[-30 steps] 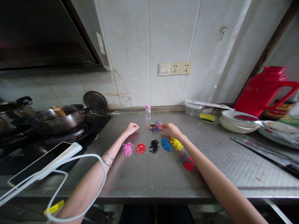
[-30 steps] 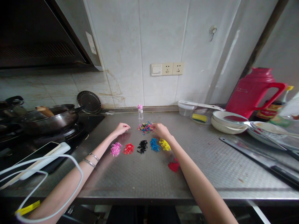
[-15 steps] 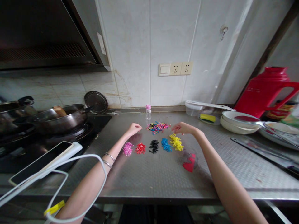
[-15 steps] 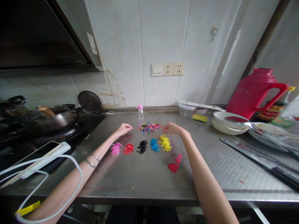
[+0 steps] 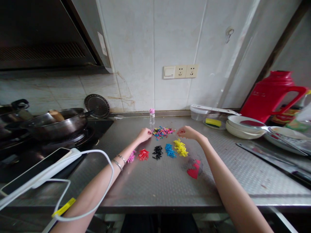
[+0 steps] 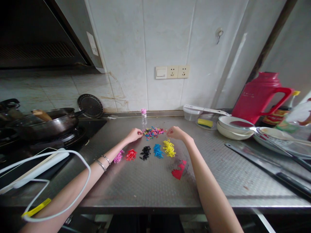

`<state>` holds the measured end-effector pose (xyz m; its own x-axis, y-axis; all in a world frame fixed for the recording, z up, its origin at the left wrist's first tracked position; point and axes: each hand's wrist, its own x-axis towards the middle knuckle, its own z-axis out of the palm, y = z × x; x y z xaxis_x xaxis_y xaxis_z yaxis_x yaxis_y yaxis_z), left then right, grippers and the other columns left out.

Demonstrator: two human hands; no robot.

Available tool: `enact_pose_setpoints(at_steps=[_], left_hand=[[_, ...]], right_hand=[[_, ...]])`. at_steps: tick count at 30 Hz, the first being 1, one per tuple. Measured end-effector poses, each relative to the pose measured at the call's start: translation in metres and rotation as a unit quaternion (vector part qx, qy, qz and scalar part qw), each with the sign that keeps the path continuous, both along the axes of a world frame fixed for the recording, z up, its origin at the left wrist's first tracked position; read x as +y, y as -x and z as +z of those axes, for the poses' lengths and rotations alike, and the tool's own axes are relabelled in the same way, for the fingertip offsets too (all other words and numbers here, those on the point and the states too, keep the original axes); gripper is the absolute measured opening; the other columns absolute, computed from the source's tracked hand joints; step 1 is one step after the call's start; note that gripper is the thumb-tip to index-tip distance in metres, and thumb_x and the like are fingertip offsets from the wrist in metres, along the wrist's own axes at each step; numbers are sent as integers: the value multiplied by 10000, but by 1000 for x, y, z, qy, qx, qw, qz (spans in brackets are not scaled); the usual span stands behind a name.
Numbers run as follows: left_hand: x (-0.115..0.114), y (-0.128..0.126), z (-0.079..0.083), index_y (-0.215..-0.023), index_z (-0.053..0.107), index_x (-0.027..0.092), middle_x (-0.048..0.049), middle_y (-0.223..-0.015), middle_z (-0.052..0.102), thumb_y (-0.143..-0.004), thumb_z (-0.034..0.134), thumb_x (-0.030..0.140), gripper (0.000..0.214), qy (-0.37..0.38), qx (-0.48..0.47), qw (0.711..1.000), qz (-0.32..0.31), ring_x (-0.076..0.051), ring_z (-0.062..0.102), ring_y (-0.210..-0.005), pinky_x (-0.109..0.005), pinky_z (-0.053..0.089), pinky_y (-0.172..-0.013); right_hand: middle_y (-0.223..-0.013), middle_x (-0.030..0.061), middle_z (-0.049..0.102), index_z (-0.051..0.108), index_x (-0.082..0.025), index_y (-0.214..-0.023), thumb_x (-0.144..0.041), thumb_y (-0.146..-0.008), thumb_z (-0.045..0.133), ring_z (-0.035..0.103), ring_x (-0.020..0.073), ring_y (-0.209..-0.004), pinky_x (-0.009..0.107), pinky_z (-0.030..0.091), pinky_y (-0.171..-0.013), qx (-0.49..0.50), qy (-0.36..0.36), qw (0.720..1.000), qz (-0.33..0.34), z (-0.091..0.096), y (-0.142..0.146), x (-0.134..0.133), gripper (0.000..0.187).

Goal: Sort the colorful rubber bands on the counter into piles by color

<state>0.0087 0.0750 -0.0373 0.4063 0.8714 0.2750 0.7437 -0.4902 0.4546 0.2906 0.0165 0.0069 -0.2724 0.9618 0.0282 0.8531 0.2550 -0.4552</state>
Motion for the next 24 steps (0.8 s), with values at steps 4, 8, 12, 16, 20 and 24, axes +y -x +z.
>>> enact_pose_setpoints(at_steps=[4,8,12,16,20,24], left_hand=[[3,-1,-2,-760,691,114,-72,-712,669,-677,540,172,182,-3,1,1000,8,-143,572,-631,-225,395,-599],[4,1,-1,-780,696,121,-77,-741,678,-685,541,181,192,-4,-2,1000,12,-143,582,-651,-227,408,-625],[3,6,4,-790,699,121,-85,-781,685,-710,534,224,210,4,-13,1000,13,-151,593,-671,-233,413,-633],[-1,18,13,-783,700,110,-88,-778,686,-715,526,221,216,-1,-26,1000,-10,-160,598,-694,-233,410,-638],[-9,41,26,-774,700,110,-87,-768,686,-709,549,274,233,18,-32,999,-40,-161,600,-694,-230,408,-640],[-25,69,43,-774,703,126,-69,-767,689,-686,571,308,241,81,-3,994,-69,-158,600,-699,-217,400,-632]], right_hand=[[-682,27,662,688,-136,-803,-163,-669,472,566,106,-589,171,406,-526,-7,-10,1000,3,-2,0,0,256],[-663,32,658,688,-128,-803,-168,-678,473,564,110,-578,176,400,-518,-15,-14,1000,5,-2,0,0,252],[-685,35,665,686,-129,-811,-173,-686,475,571,112,-593,173,399,-516,-21,-8,1000,-6,-3,1,-1,249],[-685,32,667,684,-134,-813,-180,-687,478,569,107,-585,169,400,-521,-31,-10,999,-5,-6,-1,2,246],[-685,29,668,687,-141,-806,-192,-686,477,573,113,-591,175,406,-535,-36,-13,999,-3,-10,-2,6,247],[-695,34,672,685,-137,-804,-182,-680,476,583,121,-609,178,410,-545,-29,-16,999,-3,-13,-1,8,247]])
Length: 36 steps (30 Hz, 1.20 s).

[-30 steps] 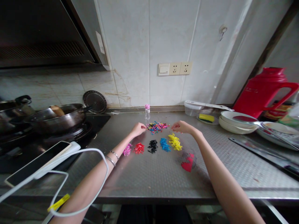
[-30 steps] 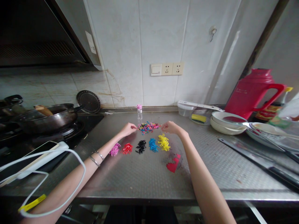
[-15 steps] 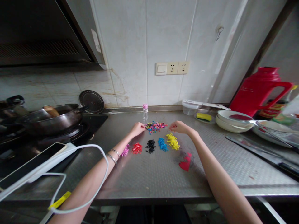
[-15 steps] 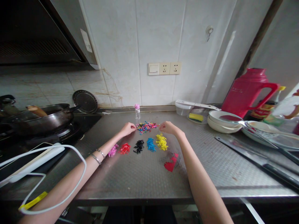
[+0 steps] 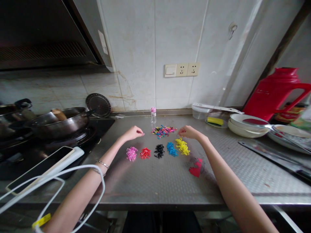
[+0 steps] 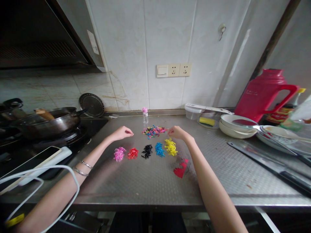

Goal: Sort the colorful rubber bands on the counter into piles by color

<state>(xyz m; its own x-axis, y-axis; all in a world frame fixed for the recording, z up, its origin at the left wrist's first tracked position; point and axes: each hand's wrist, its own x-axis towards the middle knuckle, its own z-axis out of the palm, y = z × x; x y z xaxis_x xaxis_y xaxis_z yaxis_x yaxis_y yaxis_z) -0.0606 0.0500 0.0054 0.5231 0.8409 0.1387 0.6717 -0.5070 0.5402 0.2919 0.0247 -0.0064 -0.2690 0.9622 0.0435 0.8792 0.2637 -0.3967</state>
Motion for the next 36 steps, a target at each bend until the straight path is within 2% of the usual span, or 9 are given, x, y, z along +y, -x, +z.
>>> enact_pose_setpoints(at_steps=[6,12,18,24,29,36], left_hand=[[-24,32,13,-714,710,156,-27,-656,676,-610,622,311,206,126,96,987,-35,-127,555,-578,-192,347,-533],[-30,39,13,-683,710,165,-18,-646,670,-567,640,283,179,191,103,975,-55,-121,540,-579,-189,341,-545],[-32,39,17,-728,706,163,-13,-650,658,-569,627,281,213,181,114,976,-50,-111,510,-556,-190,315,-515],[-34,36,19,-757,691,156,-6,-607,624,-605,589,307,238,146,114,982,-24,-102,484,-534,-186,299,-499],[-33,34,18,-769,686,148,-15,-621,625,-623,574,322,253,133,96,986,-24,-111,504,-555,-184,317,-509],[-33,32,15,-743,680,141,-16,-603,620,-641,553,317,240,122,86,989,-17,-112,514,-558,-179,319,-512]], right_hand=[[-689,32,674,682,-136,-780,-158,-666,489,596,132,-647,179,414,-564,13,-4,1000,11,-5,2,3,225],[-680,27,665,678,-136,-775,-154,-671,485,596,124,-630,172,410,-566,10,-20,1000,10,-12,7,5,220],[-787,38,666,661,-170,-877,-167,-715,477,594,126,-709,177,410,-632,-28,-60,998,-24,-16,19,2,246],[-1065,61,588,618,-224,-992,-219,-784,459,530,161,-963,208,398,-757,-100,-118,988,19,-11,48,-12,262],[-1062,79,570,618,-215,-953,-213,-819,413,482,189,-1023,248,396,-798,-149,-131,979,44,-13,66,-15,246],[-1042,79,577,624,-204,-884,-225,-845,382,489,183,-1002,246,391,-810,-172,-118,977,36,-13,71,-12,246]])
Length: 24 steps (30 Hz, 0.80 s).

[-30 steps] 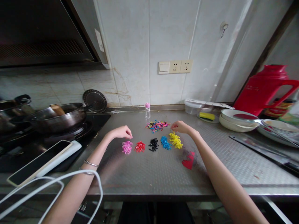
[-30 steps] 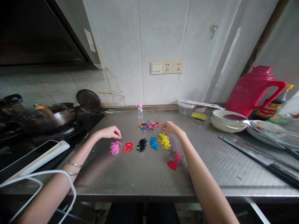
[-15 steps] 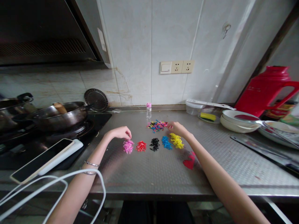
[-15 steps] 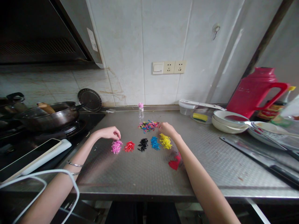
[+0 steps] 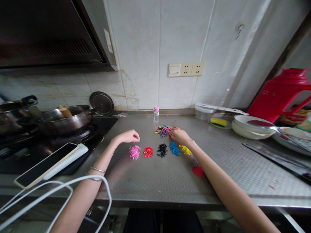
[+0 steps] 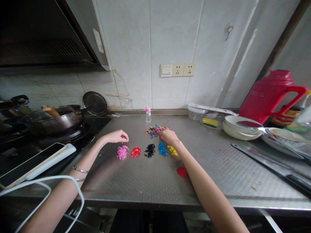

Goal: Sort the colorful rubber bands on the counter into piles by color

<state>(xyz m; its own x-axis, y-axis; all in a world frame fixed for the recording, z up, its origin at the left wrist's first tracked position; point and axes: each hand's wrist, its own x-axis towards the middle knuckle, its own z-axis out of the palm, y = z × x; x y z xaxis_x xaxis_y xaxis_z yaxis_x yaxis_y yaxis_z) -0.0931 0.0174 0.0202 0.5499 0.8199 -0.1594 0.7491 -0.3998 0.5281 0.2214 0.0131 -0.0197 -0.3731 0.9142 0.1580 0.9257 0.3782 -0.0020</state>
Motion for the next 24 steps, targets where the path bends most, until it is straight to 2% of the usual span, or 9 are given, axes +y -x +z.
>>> enact_pose_setpoints(at_steps=[8,13,16,19,21,24], left_hand=[[-2,-4,1,-728,680,127,-15,-568,604,-662,534,318,249,-21,-15,1000,2,-103,492,-523,-179,309,-504],[-3,-5,0,-737,679,124,-15,-569,603,-671,526,331,266,-27,-17,999,2,-104,487,-518,-183,307,-502],[-2,-5,-1,-745,678,125,-15,-573,603,-679,515,347,284,-32,-15,999,1,-100,470,-498,-187,299,-490],[-1,-5,-2,-757,678,125,-17,-581,606,-683,506,352,295,-35,-12,999,0,-101,464,-495,-191,298,-486],[0,-5,-4,-757,679,123,-18,-582,607,-682,505,352,297,-36,-12,999,1,-102,463,-496,-193,300,-490],[1,-5,-6,-756,679,120,-19,-587,610,-683,502,350,300,-38,-9,999,-2,-102,463,-500,-192,301,-492]], right_hand=[[-1041,98,568,600,-181,-908,-245,-866,364,489,181,-998,231,400,-768,8,-19,1000,-5,-1,-3,-1,248],[-1022,81,563,606,-190,-927,-246,-842,415,510,164,-954,226,399,-752,88,-30,996,5,5,-3,-5,216],[-964,66,577,622,-181,-860,-216,-807,459,530,148,-890,239,399,-771,183,-40,980,62,9,10,-9,175],[-883,57,590,620,-160,-798,-172,-781,483,536,141,-850,252,402,-783,261,-42,950,165,10,35,-17,139],[-870,55,584,620,-155,-800,-165,-774,492,536,136,-836,245,410,-765,284,-34,933,219,9,54,-25,131],[-875,52,578,633,-169,-820,-176,-773,508,535,134,-835,243,414,-760,267,-10,927,264,5,78,-40,134]])
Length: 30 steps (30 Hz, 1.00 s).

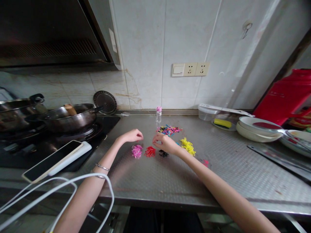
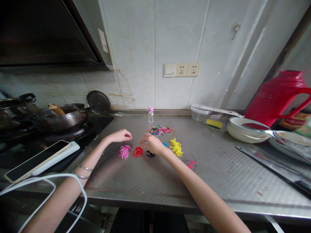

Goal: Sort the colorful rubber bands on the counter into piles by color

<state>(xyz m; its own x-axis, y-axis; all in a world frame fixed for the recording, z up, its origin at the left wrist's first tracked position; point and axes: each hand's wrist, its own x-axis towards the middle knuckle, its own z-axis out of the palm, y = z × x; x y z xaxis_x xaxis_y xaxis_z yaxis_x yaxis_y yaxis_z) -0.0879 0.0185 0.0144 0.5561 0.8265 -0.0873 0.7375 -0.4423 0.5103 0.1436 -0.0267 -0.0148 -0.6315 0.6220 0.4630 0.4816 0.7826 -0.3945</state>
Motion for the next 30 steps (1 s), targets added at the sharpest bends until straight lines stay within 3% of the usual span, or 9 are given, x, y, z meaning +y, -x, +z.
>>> enact_pose_setpoints(at_steps=[5,12,19,23,30], left_hand=[[0,0,-1,-744,679,114,-20,-586,608,-690,492,339,297,-6,5,1000,-7,-101,460,-502,-188,299,-488],[3,-2,-7,-776,676,106,-27,-609,617,-698,501,336,300,-8,-9,1000,-11,-100,473,-513,-185,313,-494],[19,-14,-21,-816,674,95,-64,-711,656,-692,517,306,290,-45,-85,995,20,-140,558,-638,-210,387,-588],[33,-32,-23,-803,679,93,-76,-743,662,-667,546,268,259,-98,-92,989,58,-154,574,-685,-227,403,-632],[54,-64,-35,-821,681,86,-75,-697,649,-654,584,255,257,-133,-79,984,88,-145,556,-620,-234,393,-589]], right_hand=[[-930,49,576,646,-196,-870,-203,-780,519,529,137,-880,246,414,-784,-60,7,998,35,-8,14,-13,156],[-942,68,578,629,-178,-925,-210,-786,513,525,158,-918,290,408,-831,25,-33,999,-14,6,-12,3,184],[-873,62,597,653,-178,-863,-244,-799,488,554,144,-793,258,425,-746,46,-51,987,-145,17,-69,30,188],[-874,64,604,659,-181,-874,-258,-799,479,555,144,-793,233,422,-724,13,-45,974,-223,10,-96,41,210],[-926,52,615,651,-219,-938,-277,-805,460,547,148,-842,227,405,-720,-67,-16,952,-298,-4,-122,50,240]])
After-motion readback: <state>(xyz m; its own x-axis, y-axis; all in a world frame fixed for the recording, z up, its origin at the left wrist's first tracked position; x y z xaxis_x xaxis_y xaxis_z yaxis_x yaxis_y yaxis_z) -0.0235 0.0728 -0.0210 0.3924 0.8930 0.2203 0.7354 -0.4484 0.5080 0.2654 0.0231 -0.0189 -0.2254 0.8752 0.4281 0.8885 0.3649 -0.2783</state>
